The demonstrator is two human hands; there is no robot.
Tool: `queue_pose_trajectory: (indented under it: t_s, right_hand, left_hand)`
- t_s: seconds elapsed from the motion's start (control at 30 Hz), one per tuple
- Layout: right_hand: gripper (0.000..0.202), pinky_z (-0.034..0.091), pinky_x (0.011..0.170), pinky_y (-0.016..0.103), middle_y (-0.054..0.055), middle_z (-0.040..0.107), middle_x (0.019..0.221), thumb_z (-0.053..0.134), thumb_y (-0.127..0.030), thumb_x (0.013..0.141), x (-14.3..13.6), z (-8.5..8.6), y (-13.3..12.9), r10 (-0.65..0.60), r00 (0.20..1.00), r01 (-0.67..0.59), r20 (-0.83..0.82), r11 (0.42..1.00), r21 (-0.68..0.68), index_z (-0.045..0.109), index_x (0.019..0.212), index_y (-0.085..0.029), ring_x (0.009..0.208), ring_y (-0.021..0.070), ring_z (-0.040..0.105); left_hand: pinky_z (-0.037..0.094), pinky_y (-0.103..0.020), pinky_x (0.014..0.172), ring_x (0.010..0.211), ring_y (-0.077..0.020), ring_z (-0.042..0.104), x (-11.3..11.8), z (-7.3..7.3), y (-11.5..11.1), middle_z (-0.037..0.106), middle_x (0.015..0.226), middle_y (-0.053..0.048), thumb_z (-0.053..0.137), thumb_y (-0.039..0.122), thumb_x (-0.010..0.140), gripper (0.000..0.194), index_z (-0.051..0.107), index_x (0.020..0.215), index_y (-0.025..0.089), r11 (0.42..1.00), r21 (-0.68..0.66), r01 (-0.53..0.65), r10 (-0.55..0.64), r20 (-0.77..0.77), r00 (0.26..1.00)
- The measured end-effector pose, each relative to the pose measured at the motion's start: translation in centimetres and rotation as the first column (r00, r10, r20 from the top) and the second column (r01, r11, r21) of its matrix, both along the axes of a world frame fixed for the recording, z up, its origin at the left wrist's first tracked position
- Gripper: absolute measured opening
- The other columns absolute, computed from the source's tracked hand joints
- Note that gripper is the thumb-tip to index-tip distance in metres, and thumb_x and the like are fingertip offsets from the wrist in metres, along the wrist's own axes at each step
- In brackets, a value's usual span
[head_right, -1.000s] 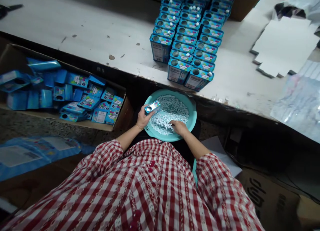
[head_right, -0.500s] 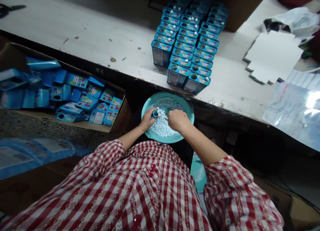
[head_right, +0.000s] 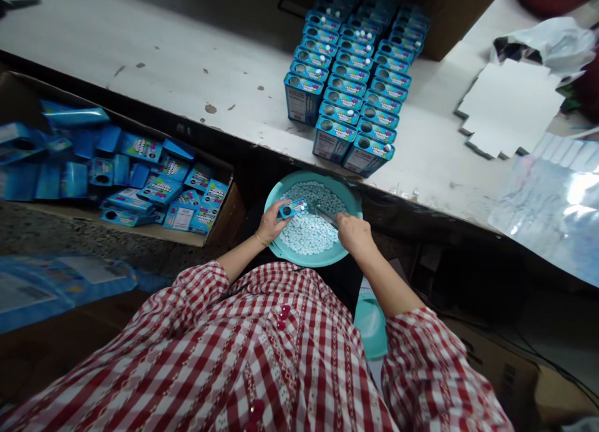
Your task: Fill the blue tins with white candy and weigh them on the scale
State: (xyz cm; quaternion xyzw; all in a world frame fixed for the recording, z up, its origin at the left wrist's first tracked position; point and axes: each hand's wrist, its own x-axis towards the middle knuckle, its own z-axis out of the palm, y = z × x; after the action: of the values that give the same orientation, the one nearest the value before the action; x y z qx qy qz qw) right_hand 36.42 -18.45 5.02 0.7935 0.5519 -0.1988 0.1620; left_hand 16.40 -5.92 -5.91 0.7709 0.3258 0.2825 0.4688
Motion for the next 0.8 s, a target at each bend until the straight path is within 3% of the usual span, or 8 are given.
queue_pose_trajectory:
  t_s: [0.1, 0.2, 0.3, 0.4, 0.5, 0.57, 0.7, 0.8]
  right_hand:
    - [0.036, 0.045, 0.074, 0.031, 0.018, 0.062, 0.106, 0.027, -0.008, 0.089, -1.2, -5.6, 0.0, 0.022, 0.997, -0.026, -0.076, 0.999, -0.046, 0.055, 0.111, -0.011, 0.097, 0.0239, 0.060]
    - [0.035, 0.044, 0.077, 0.028, 0.016, 0.063, 0.109, 0.028, -0.011, 0.092, -3.5, -9.4, 0.4, 0.089, 0.977, -0.100, -0.194, 0.994, -0.050, 0.054, 0.115, -0.013, 0.100, 0.0199, 0.057]
    - [0.035, 0.042, 0.078, 0.023, 0.010, 0.065, 0.110, 0.034, -0.012, 0.090, -4.8, -11.0, 0.3, 0.121, 0.945, -0.140, -0.304, 0.989, -0.041, 0.057, 0.116, -0.019, 0.097, 0.0165, 0.058]
    - [0.036, 0.042, 0.073, 0.020, 0.006, 0.068, 0.107, 0.041, -0.012, 0.086, -4.1, -11.5, -0.2, 0.089, 0.925, -0.117, -0.370, 0.992, -0.053, 0.061, 0.115, -0.020, 0.092, 0.0161, 0.061]
    - [0.035, 0.043, 0.074, 0.020, 0.003, 0.069, 0.104, 0.043, -0.013, 0.085, -2.5, -10.6, -0.9, 0.044, 0.914, -0.064, -0.404, 0.997, -0.036, 0.063, 0.112, -0.022, 0.092, 0.0163, 0.062]
    - [0.034, 0.043, 0.074, 0.022, 0.003, 0.070, 0.099, 0.045, -0.013, 0.082, -1.3, -9.0, -1.4, 0.017, 0.887, -0.006, -0.461, 1.000, 0.026, 0.064, 0.109, -0.021, 0.089, 0.0159, 0.062]
    - [0.031, 0.044, 0.073, 0.023, 0.005, 0.070, 0.088, 0.046, -0.015, 0.081, 0.3, -3.5, -1.4, 0.001, 0.831, 0.097, -0.556, 0.984, 0.147, 0.065, 0.106, -0.016, 0.080, 0.0159, 0.063]
    - [0.032, 0.044, 0.078, 0.024, 0.006, 0.071, 0.096, 0.046, -0.018, 0.083, 0.1, 0.7, 0.0, 0.006, 0.883, 0.071, -0.470, 0.987, 0.145, 0.066, 0.107, -0.018, 0.088, 0.0172, 0.063]
  left_hand:
    - [0.032, -0.043, 0.107, 0.111, -0.0250, 0.056, -0.4, 0.2, 0.1, 0.063, 0.114, -0.009, 0.069, 0.036, 0.073, 0.043, 0.057, 0.111, 0.021, 0.999, -0.020, -0.050, 0.050, 0.015, 0.999]
    - [0.032, -0.042, 0.107, 0.113, -0.0247, 0.055, -0.5, 0.0, 0.0, 0.062, 0.117, -0.009, 0.070, 0.037, 0.072, 0.045, 0.057, 0.113, 0.022, 0.997, -0.037, -0.069, 0.069, 0.007, 0.998]
    - [0.037, -0.039, 0.103, 0.115, -0.0241, 0.054, -0.4, -0.2, 0.0, 0.061, 0.119, -0.008, 0.069, 0.037, 0.073, 0.045, 0.056, 0.114, 0.022, 0.996, -0.045, -0.079, 0.079, -0.009, 0.997]
    - [0.041, -0.036, 0.099, 0.112, -0.0231, 0.056, -0.4, -0.2, 0.1, 0.062, 0.117, -0.008, 0.067, 0.037, 0.076, 0.043, 0.056, 0.115, 0.022, 0.994, -0.044, -0.099, 0.098, -0.017, 0.995]
    - [0.044, -0.034, 0.095, 0.108, -0.0222, 0.059, -0.4, -0.2, 0.3, 0.063, 0.114, -0.008, 0.065, 0.036, 0.077, 0.042, 0.055, 0.115, 0.021, 0.994, -0.022, -0.106, 0.105, -0.023, 0.994]
    - [0.046, -0.033, 0.093, 0.106, -0.0214, 0.060, -0.4, -0.4, 0.3, 0.063, 0.113, -0.008, 0.064, 0.035, 0.078, 0.042, 0.054, 0.115, 0.020, 0.995, 0.007, -0.101, 0.102, -0.028, 0.994]
    - [0.047, -0.035, 0.092, 0.106, -0.0212, 0.059, 0.0, -0.9, 0.2, 0.062, 0.115, -0.010, 0.062, 0.034, 0.079, 0.042, 0.052, 0.116, 0.017, 0.994, 0.095, -0.044, 0.046, -0.022, 0.999]
    - [0.046, -0.037, 0.095, 0.110, -0.0221, 0.057, 0.4, -1.3, -0.1, 0.061, 0.117, -0.012, 0.060, 0.030, 0.080, 0.040, 0.051, 0.117, 0.016, 0.989, 0.150, 0.012, -0.012, -0.005, 1.000]
